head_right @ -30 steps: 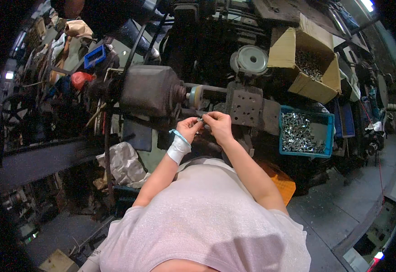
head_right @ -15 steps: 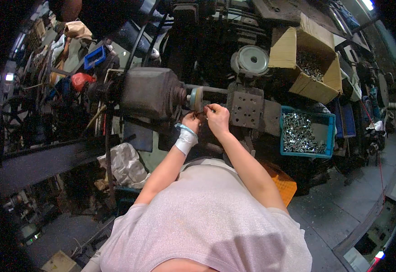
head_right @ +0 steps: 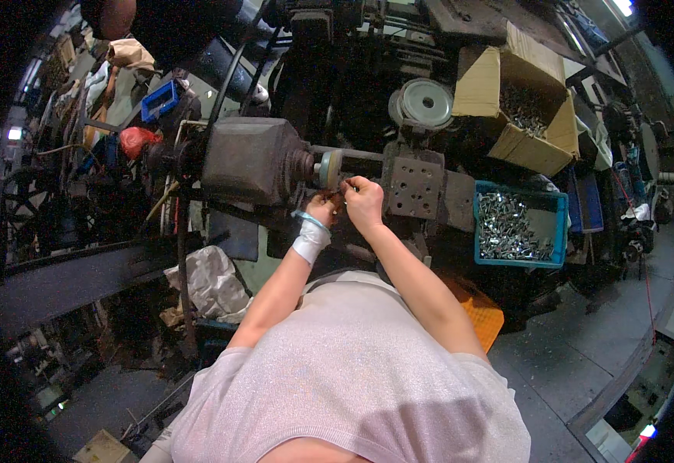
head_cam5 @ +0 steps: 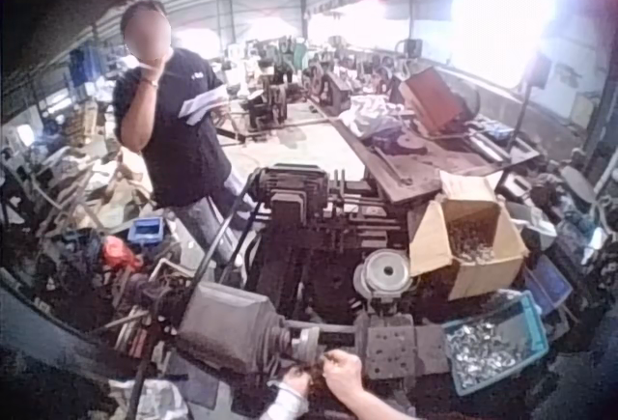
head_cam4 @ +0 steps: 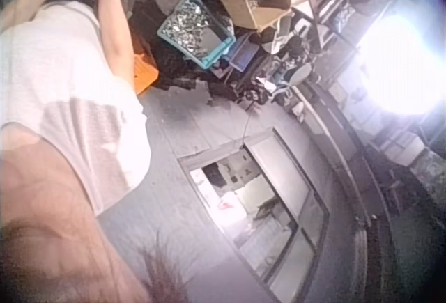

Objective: The person repeatedly picks up small metal parts from a blue bin and presses them against a rotating grinding wheel. The person holds the parts with both hands, rotating them to grind different surfaces, and then places them back into the bin. A second person stands nearby observing the process.

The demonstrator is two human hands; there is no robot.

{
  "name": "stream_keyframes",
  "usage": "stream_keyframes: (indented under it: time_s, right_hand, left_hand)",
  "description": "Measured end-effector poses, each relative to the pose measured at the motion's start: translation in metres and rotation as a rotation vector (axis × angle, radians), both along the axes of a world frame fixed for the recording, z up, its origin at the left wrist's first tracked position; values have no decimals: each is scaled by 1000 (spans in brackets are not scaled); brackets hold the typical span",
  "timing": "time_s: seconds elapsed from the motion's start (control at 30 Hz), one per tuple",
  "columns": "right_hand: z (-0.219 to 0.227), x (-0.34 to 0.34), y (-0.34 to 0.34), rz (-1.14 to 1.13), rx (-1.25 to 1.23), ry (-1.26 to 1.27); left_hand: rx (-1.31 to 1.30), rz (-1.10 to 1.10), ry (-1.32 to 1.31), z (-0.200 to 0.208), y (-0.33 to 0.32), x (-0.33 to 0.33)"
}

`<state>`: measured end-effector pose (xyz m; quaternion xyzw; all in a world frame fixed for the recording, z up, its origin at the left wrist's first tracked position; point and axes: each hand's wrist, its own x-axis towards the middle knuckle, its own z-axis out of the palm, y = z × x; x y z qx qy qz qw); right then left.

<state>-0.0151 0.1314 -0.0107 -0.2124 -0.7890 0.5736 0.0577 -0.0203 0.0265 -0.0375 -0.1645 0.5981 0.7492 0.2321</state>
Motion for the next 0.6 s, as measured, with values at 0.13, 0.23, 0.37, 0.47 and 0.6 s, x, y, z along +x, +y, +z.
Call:
stream_keyframes:
  time_s: [0.13, 0.23, 0.37, 0.47, 0.6]
  right_hand:
    - [-6, 8, 5, -38, -99, 45]
    - [-9, 17, 11, -79, -414, 69]
    - [24, 23, 18, 38, -758, -66]
    - [27, 25, 16, 44, -797, -109]
    - [20, 27, 11, -42, -689, -151]
  left_hand:
    - [-34, -165, 60, -4, -7, 3]
    - [-11, -190, -20, 8, -14, 8]
    - [177, -262, -343, 50, -21, 2]
    - [280, -249, -276, 27, -26, 2]
    - [25, -173, -28, 31, -19, 6]
